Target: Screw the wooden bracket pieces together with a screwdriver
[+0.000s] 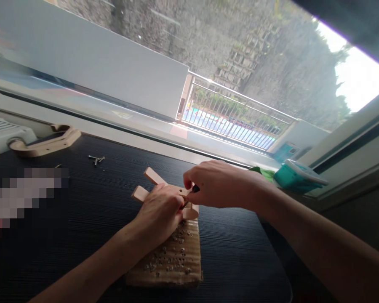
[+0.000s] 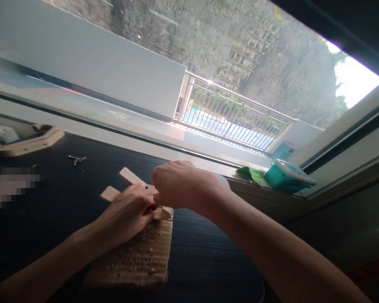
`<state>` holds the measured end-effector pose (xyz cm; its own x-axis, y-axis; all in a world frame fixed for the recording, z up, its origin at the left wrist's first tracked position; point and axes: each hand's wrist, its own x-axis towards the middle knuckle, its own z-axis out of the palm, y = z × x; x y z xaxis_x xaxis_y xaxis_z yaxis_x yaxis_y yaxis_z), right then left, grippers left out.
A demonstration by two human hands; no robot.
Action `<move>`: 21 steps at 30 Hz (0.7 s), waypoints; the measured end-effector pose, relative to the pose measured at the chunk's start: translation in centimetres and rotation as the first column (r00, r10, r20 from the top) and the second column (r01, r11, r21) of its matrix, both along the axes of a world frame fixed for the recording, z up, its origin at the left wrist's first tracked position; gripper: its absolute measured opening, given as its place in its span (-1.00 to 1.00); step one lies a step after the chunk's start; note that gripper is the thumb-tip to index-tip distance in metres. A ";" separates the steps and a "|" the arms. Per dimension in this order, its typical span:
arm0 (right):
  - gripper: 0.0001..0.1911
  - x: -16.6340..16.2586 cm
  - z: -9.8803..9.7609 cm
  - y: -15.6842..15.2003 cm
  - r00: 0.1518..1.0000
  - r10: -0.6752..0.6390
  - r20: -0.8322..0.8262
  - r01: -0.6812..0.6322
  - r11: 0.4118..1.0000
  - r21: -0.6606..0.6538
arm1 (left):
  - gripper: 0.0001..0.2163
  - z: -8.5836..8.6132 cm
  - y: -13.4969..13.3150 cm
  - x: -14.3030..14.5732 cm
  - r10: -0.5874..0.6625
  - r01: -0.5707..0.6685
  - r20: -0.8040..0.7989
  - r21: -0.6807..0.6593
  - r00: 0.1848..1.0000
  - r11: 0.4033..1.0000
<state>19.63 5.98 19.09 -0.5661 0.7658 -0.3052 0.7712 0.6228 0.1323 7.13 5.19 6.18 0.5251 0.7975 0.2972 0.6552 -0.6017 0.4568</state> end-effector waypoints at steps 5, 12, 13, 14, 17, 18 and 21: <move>-0.84 0.6 0.3 -0.3 0.990 0.095 -0.100 -0.102 0.993 -0.058 | -0.82 0.0 -0.1 0.0 0.007 -0.007 -0.002 0.017 1.000 1.000; -0.84 0.6 -0.6 -0.2 0.989 0.070 -0.129 -0.079 0.995 -0.061 | -0.83 0.1 0.0 0.1 -0.007 0.007 0.010 0.034 1.000 0.999; -0.83 0.7 -0.7 -0.1 0.988 0.059 -0.141 -0.068 0.996 -0.063 | -0.84 0.1 0.0 0.1 -0.015 0.014 0.012 0.027 1.000 1.000; -0.82 0.9 -0.8 0.1 0.987 0.041 -0.154 -0.052 0.996 -0.066 | -0.83 0.1 0.0 0.1 -0.018 0.018 0.013 0.018 1.000 1.000; -0.79 1.5 -0.9 0.5 0.984 -0.028 -0.175 0.013 0.996 -0.087 | -0.82 0.1 -0.1 0.0 -0.006 0.006 0.008 0.010 1.000 1.000; -0.78 1.6 -0.7 0.6 0.984 -0.048 -0.174 0.032 0.995 -0.095 | -0.81 0.1 -0.2 0.0 0.002 -0.002 0.008 0.015 1.000 1.000; -0.75 1.6 -0.1 0.5 0.984 -0.048 -0.171 0.031 0.994 -0.104 | -0.81 0.0 -0.2 0.1 0.019 -0.019 0.012 0.030 1.000 0.999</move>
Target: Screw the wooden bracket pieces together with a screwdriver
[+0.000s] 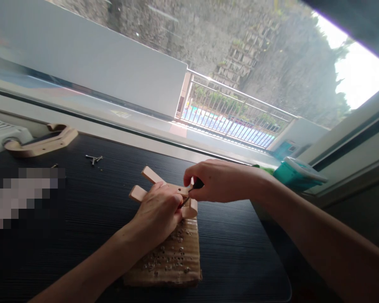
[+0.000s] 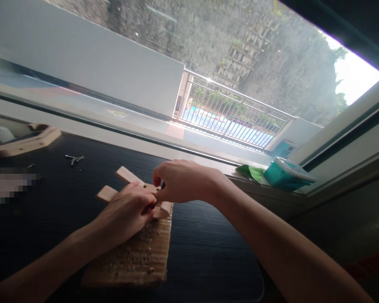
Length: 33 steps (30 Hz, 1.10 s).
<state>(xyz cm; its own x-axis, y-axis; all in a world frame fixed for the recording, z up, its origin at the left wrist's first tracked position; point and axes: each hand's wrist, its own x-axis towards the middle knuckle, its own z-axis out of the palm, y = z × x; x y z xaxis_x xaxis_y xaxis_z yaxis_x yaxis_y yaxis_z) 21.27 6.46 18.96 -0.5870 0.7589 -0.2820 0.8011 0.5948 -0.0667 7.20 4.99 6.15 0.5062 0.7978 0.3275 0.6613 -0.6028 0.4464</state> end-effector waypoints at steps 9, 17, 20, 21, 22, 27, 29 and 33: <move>-0.78 -0.7 0.1 -0.7 0.991 0.132 0.015 -0.133 0.989 0.063 | -0.83 -0.1 0.1 0.1 0.005 -0.005 -0.010 -0.003 1.000 1.000; -0.76 -1.5 -0.1 -0.7 0.987 0.017 0.158 -0.040 0.989 0.143 | -0.86 -0.1 0.1 0.0 -0.015 0.015 -0.027 0.002 1.000 1.000; -0.78 -1.1 0.5 -0.9 0.993 0.050 0.104 -0.059 0.995 0.085 | -0.84 -0.1 0.1 0.0 -0.012 0.012 -0.012 -0.003 1.000 1.000; -0.76 -1.0 0.6 -1.0 0.994 0.072 0.079 -0.077 0.995 0.063 | -0.84 -0.1 0.1 0.0 -0.010 0.010 -0.005 -0.006 1.000 1.000; -0.75 -0.9 0.7 -1.0 0.994 0.088 0.057 -0.091 0.995 0.049 | -0.84 -0.1 0.1 0.0 -0.009 0.009 0.002 -0.010 1.000 1.000; -0.79 -0.4 0.1 -0.8 0.993 0.118 0.002 -0.118 0.992 0.038 | -0.81 0.0 0.0 0.0 0.001 -0.001 0.005 -0.022 1.000 1.000; -0.79 -0.3 -0.3 -0.5 0.994 0.111 -0.014 -0.111 0.993 0.043 | -0.82 0.0 0.0 0.0 -0.003 0.003 0.001 -0.026 1.000 1.000; -0.78 0.0 -0.7 -0.1 0.999 0.039 -0.025 -0.038 0.998 0.056 | -0.81 0.0 0.0 0.0 0.001 -0.002 -0.028 -0.033 1.000 0.999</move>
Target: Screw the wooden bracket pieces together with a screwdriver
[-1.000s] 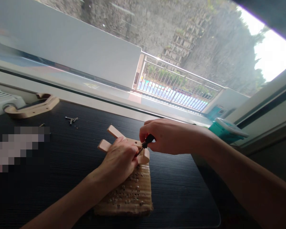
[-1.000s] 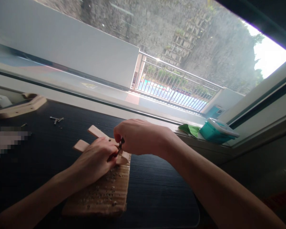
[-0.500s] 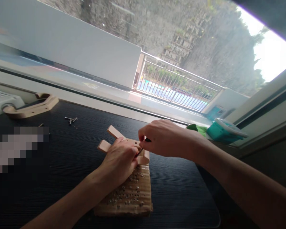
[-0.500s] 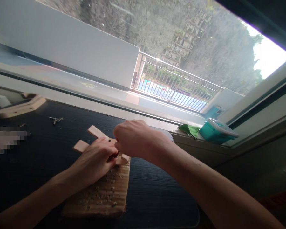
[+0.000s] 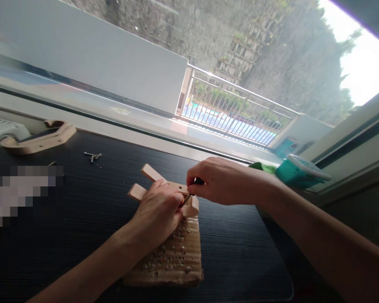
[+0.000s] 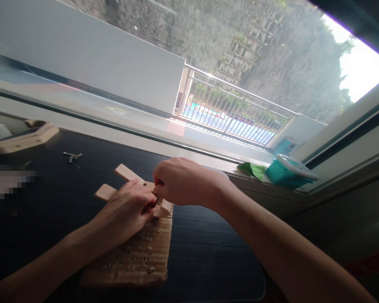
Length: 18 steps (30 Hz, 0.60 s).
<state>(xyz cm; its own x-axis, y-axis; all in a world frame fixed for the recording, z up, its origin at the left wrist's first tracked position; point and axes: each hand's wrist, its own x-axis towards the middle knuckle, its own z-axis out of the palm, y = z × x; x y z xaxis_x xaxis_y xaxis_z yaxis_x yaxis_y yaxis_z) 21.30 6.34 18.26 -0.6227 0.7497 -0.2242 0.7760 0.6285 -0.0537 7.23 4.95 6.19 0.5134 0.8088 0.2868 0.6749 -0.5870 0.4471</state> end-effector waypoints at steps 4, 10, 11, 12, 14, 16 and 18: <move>-0.76 0.1 0.3 -0.1 0.998 -0.058 0.020 0.058 0.998 0.003 | -0.81 -0.1 0.0 0.0 0.007 -0.007 0.004 0.007 1.000 1.000; -0.80 0.1 0.9 -0.8 0.998 0.026 0.059 -0.027 1.000 0.013 | -0.82 0.0 0.0 -0.1 0.004 -0.004 0.011 -0.017 1.000 1.000; -0.79 0.1 0.9 -0.9 0.997 0.039 0.063 -0.040 0.999 0.015 | -0.82 0.0 0.1 -0.1 0.005 -0.004 0.015 -0.017 1.000 1.000; -0.79 0.1 0.8 -0.9 0.997 0.048 0.065 -0.049 0.999 0.017 | -0.83 0.0 0.1 0.0 0.004 -0.004 0.020 -0.017 1.000 1.000; -0.79 -0.1 0.6 -0.8 0.996 0.060 0.069 -0.061 0.998 0.018 | -0.84 -0.1 0.1 0.0 -0.001 0.002 0.026 -0.013 1.000 1.000; -0.80 -0.3 0.4 -0.7 0.995 0.066 0.075 -0.067 0.998 0.020 | -0.84 -0.2 0.2 0.1 -0.008 0.008 0.024 -0.006 1.000 1.000; -0.80 -0.4 0.2 -0.6 0.995 0.064 0.082 -0.066 0.998 0.023 | -0.85 -0.3 0.1 0.0 -0.008 0.008 0.013 0.001 1.000 1.000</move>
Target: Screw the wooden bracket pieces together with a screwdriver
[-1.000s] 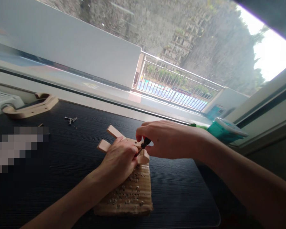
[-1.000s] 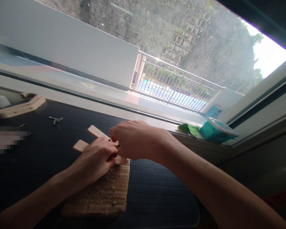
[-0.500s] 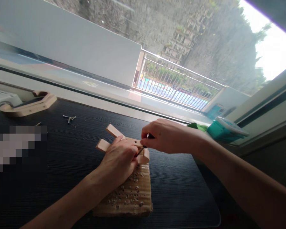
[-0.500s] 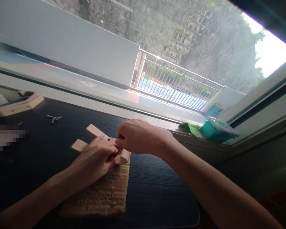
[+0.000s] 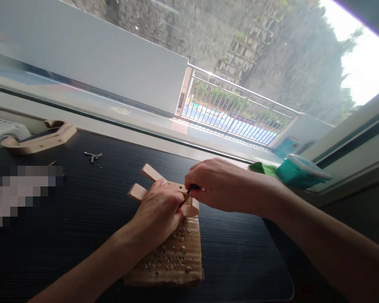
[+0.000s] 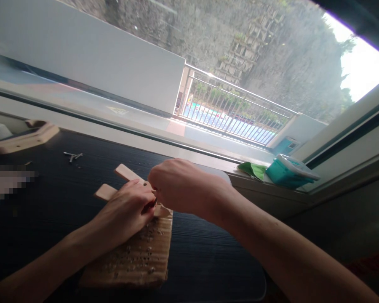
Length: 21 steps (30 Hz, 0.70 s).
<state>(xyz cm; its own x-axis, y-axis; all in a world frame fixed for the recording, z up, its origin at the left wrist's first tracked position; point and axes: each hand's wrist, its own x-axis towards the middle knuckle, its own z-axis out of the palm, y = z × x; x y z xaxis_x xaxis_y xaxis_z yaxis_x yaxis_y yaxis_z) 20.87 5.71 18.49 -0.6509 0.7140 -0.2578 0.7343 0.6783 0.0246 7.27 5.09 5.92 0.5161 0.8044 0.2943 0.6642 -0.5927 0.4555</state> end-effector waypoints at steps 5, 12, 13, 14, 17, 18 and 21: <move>-0.76 0.1 0.1 0.1 0.997 -0.074 0.015 0.074 0.997 0.004 | -0.84 0.0 -0.1 -0.1 0.006 -0.006 0.014 -0.009 1.000 1.000; -0.82 0.4 0.6 -0.7 0.999 0.033 0.029 -0.035 0.998 0.056 | -0.82 -0.2 0.1 0.0 0.017 -0.017 0.010 0.007 1.000 1.000; -0.83 0.3 0.6 -0.7 0.998 0.051 0.046 -0.054 0.997 0.055 | -0.82 -0.2 0.1 0.1 0.016 -0.016 0.012 0.011 1.000 1.000; -0.83 0.1 0.5 -0.7 0.996 0.057 0.065 -0.060 0.997 0.049 | -0.82 -0.2 0.1 0.0 0.014 -0.015 0.016 0.018 1.000 1.000; -0.84 -0.7 0.4 -0.6 0.994 0.032 0.108 -0.035 0.999 0.027 | -0.84 -0.2 0.1 0.0 0.011 -0.012 0.025 0.043 1.000 0.999; -0.83 -0.9 0.3 -0.5 0.993 0.022 0.114 -0.025 0.999 0.028 | -0.84 -0.2 0.1 0.0 0.012 -0.013 0.027 0.046 1.000 0.999; -0.79 -1.0 0.0 -0.3 0.992 -0.005 0.129 -0.002 0.998 0.057 | -0.84 -0.2 0.1 0.0 0.010 -0.010 0.023 0.019 1.000 1.000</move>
